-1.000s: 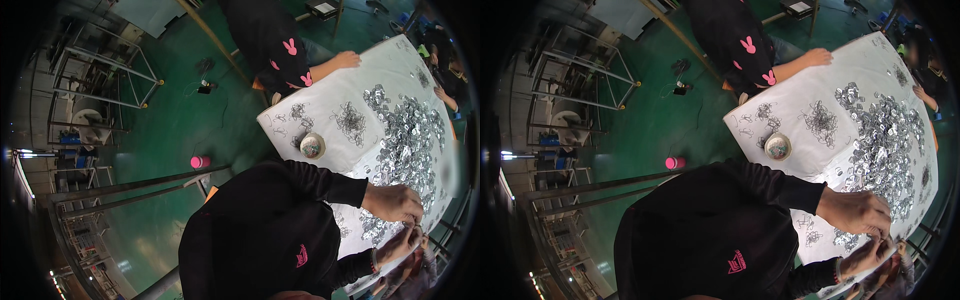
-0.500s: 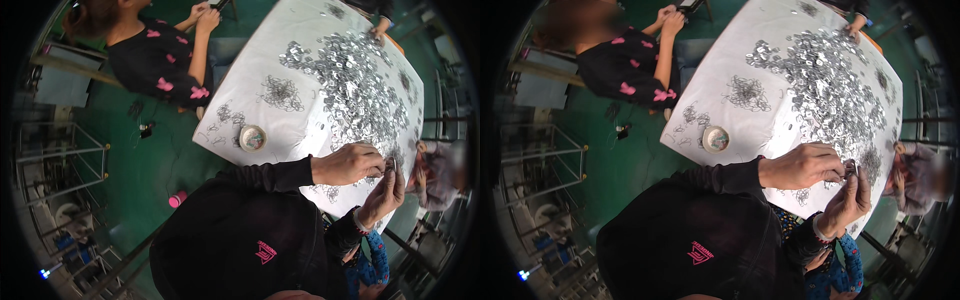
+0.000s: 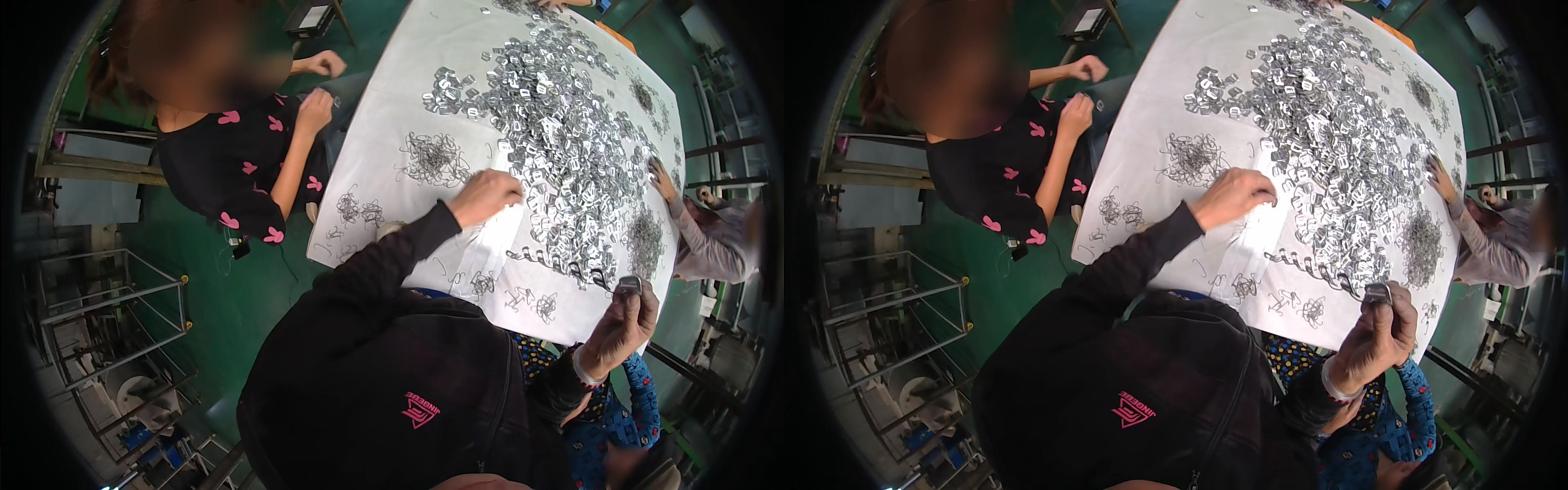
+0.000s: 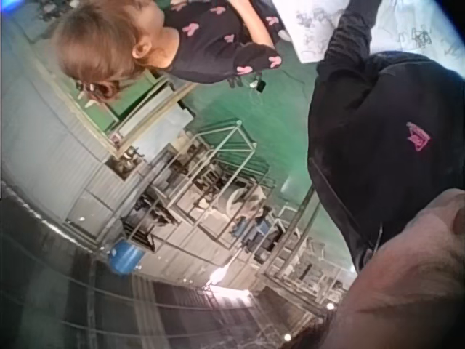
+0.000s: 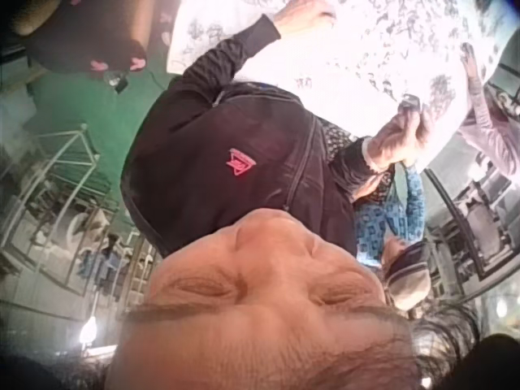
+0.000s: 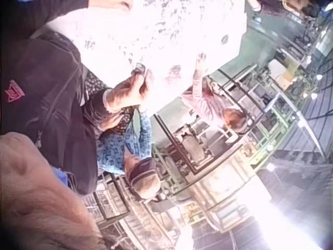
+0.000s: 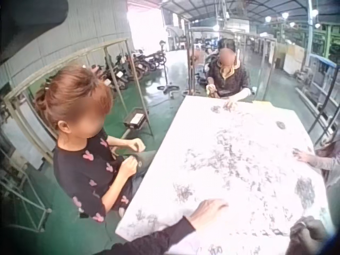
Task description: The person sits at a table with several others and assembles small metal keychains by hand, picking up metal pieces and links, connecting them, and placing finished units on the table. The task is performed continuously with others working alongside.
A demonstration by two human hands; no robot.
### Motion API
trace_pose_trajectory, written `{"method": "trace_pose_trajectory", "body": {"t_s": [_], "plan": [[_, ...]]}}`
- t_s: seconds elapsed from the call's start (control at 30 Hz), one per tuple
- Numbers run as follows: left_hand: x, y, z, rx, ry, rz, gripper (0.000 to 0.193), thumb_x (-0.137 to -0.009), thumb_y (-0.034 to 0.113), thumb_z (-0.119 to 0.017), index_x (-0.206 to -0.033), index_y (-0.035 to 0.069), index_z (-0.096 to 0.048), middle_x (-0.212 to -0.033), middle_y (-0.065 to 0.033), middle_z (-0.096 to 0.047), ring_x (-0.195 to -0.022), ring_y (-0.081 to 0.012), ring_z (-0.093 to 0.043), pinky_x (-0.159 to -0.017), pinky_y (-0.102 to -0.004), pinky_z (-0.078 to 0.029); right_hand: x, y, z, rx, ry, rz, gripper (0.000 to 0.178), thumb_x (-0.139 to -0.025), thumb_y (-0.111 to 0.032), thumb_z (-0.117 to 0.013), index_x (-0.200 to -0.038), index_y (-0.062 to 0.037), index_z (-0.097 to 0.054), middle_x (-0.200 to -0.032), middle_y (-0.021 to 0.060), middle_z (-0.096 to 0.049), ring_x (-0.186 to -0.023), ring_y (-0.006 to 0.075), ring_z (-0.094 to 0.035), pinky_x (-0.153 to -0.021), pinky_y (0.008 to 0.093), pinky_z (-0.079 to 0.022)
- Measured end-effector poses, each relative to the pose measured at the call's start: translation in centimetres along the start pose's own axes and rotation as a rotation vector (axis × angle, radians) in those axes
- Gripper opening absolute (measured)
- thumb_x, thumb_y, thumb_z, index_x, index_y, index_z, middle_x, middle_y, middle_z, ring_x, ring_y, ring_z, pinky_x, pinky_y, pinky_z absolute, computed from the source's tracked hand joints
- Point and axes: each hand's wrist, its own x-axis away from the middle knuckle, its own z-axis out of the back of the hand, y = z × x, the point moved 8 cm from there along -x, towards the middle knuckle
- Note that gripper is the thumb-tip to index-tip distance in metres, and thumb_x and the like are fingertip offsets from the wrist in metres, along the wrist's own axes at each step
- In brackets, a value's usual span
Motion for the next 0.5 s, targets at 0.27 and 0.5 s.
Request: {"method": "trace_pose_trajectory", "body": {"t_s": [0.27, 0.5], "plan": [[1.9, -14.1, -5.8, -0.897, -0.118, -0.127, 0.009, -0.071, 0.009, -0.059, -0.07, 0.002, -0.064, -0.091, -0.0121, -0.055, -0.095, -0.0271, -0.051, -0.073, -0.0396, -0.047, -0.3, -0.8, 0.4, -0.037, -0.044, 0.059, 0.019, -0.089, 0.003, -0.052, -0.107, 0.0093, -0.054, -0.099, 0.0163, -0.061, -0.089, 0.0184, -0.058, -0.084, 0.0285, -0.049], [2.6, -12.0, -4.8, -0.888, 0.004, -0.055, 0.016, -0.076, 0.01, -0.054, -0.085, -0.001, -0.061, -0.092, -0.0134, -0.054, -0.097, -0.029, -0.05, -0.076, -0.0412, -0.046, 0.2, -1.4, 0.5, -0.019, -0.03, 0.04, 0.019, -0.086, 0.003, -0.056, -0.105, 0.0071, -0.056, -0.101, 0.0148, -0.058, -0.088, 0.0172, -0.057, -0.079, 0.0257, -0.048]]}}
